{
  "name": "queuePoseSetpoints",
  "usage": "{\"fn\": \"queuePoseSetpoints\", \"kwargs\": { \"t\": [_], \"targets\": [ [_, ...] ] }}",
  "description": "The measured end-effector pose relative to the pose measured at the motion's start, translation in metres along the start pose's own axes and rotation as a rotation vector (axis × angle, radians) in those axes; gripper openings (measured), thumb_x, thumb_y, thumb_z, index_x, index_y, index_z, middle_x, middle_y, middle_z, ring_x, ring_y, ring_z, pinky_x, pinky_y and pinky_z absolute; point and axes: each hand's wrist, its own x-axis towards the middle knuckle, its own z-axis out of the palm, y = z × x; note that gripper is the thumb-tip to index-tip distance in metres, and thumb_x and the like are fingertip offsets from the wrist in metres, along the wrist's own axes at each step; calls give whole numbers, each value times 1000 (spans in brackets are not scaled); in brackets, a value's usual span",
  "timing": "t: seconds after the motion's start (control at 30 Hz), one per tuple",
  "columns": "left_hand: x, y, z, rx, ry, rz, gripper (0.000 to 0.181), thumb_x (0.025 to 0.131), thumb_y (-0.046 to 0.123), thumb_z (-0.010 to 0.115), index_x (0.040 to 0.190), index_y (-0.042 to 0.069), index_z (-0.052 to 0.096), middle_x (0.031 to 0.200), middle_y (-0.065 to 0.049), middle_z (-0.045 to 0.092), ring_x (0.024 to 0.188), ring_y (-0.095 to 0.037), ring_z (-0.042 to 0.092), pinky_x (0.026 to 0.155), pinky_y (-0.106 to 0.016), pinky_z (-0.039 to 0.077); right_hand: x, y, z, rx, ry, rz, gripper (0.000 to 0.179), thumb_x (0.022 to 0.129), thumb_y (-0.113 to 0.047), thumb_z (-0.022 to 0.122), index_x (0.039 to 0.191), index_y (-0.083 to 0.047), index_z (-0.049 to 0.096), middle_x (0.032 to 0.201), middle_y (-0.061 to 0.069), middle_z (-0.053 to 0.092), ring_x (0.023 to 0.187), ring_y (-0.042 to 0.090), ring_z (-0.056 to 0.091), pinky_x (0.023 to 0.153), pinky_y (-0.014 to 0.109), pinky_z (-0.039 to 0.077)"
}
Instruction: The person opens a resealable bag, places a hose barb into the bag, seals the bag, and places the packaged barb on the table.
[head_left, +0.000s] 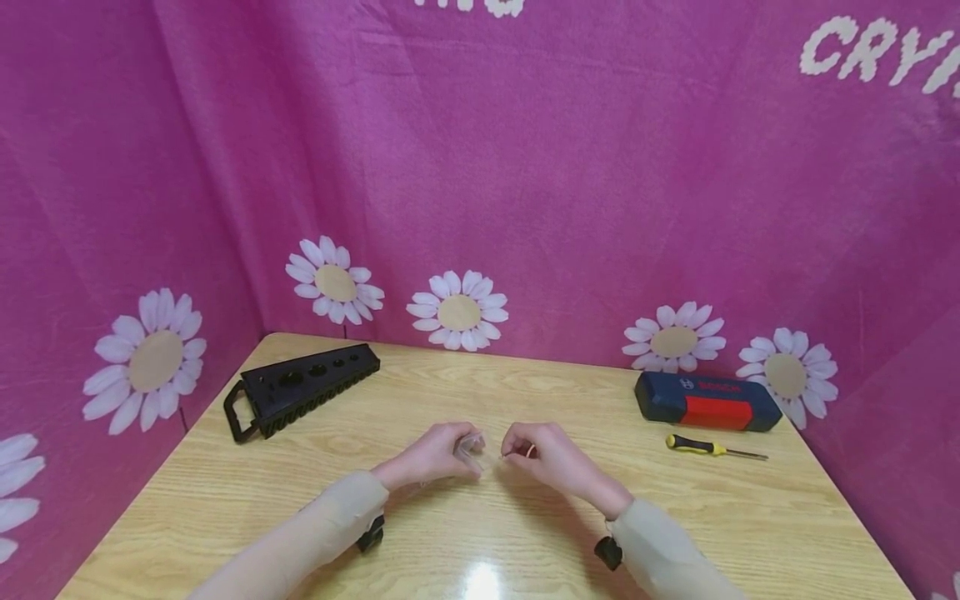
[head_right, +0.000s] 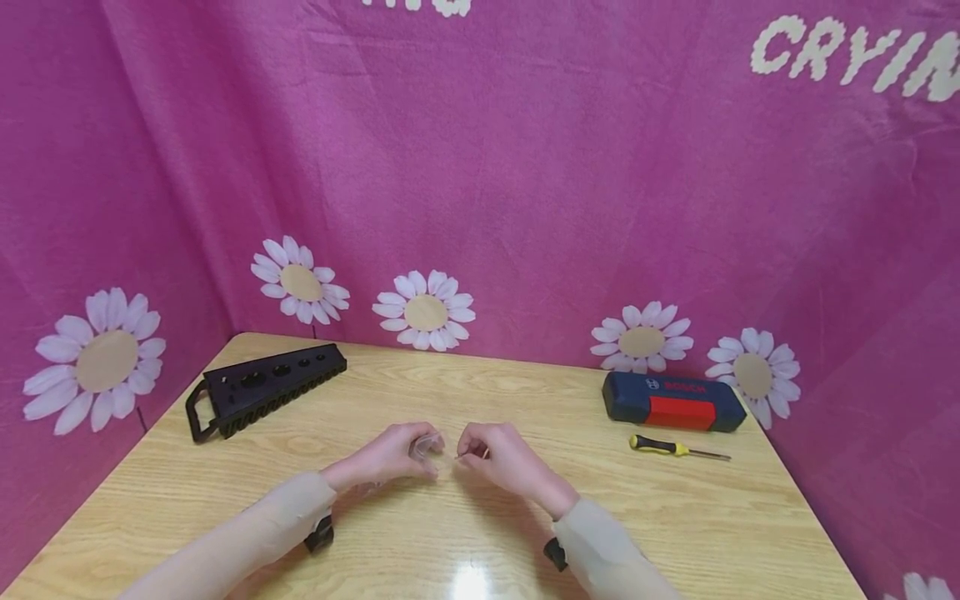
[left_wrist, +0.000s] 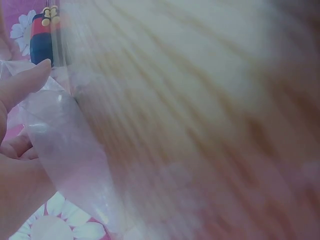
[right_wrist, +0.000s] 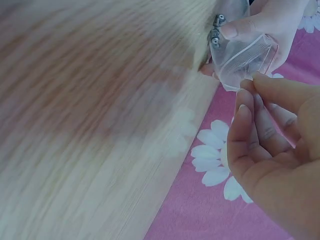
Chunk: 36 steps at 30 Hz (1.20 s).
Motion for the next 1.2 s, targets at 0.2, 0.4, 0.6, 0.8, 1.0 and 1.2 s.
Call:
{"fn": "queuePoseSetpoints", "kwargs": {
  "t": [0.2,0.4,0.6,0.8,1.0,1.2],
  "targets": [
    [0,-1,-1,50,17,27,39,77,12,85,109,3,65,106,-8,71,93,-14,64,82,-26,52,14,-7,6,14,-11,-7,5,90,-3,69,88,-8,68,80,2,72,73,-1,60,65,15,52],
    [-1,1,0,103,31,37,42,76,15,85,112,4,65,107,-8,71,96,-15,61,82,-26,50,23,-12,12,30,-28,-16,5,90,-2,69,93,-6,69,84,5,74,72,1,61,65,15,51],
    [-1,1,0,101,28,29,40,77,16,85,111,5,65,108,-8,71,96,-15,61,84,-27,50,25,-13,15,45,-38,-2,6,90,-2,69,93,-7,69,85,6,74,74,3,62,65,15,51],
    [-1,1,-1,98,35,34,42,76,15,85,110,4,65,106,-7,71,94,-14,60,83,-27,49,20,-10,12,54,-26,-4,5,90,-1,68,94,-3,70,86,7,74,74,1,62,66,15,52],
    [-1,1,0,76,30,34,38,76,11,85,107,3,65,101,-6,70,91,-12,59,82,-26,49,10,-6,7,38,3,-3,4,87,-1,71,91,-2,68,80,5,72,71,0,60,63,16,52],
    [-1,2,0,54,31,20,38,75,11,86,106,4,65,102,-6,71,91,-12,62,86,-27,51,0,-4,4,38,-17,16,3,88,-1,70,91,-2,68,81,7,71,72,-1,58,64,16,52]
  ]
}}
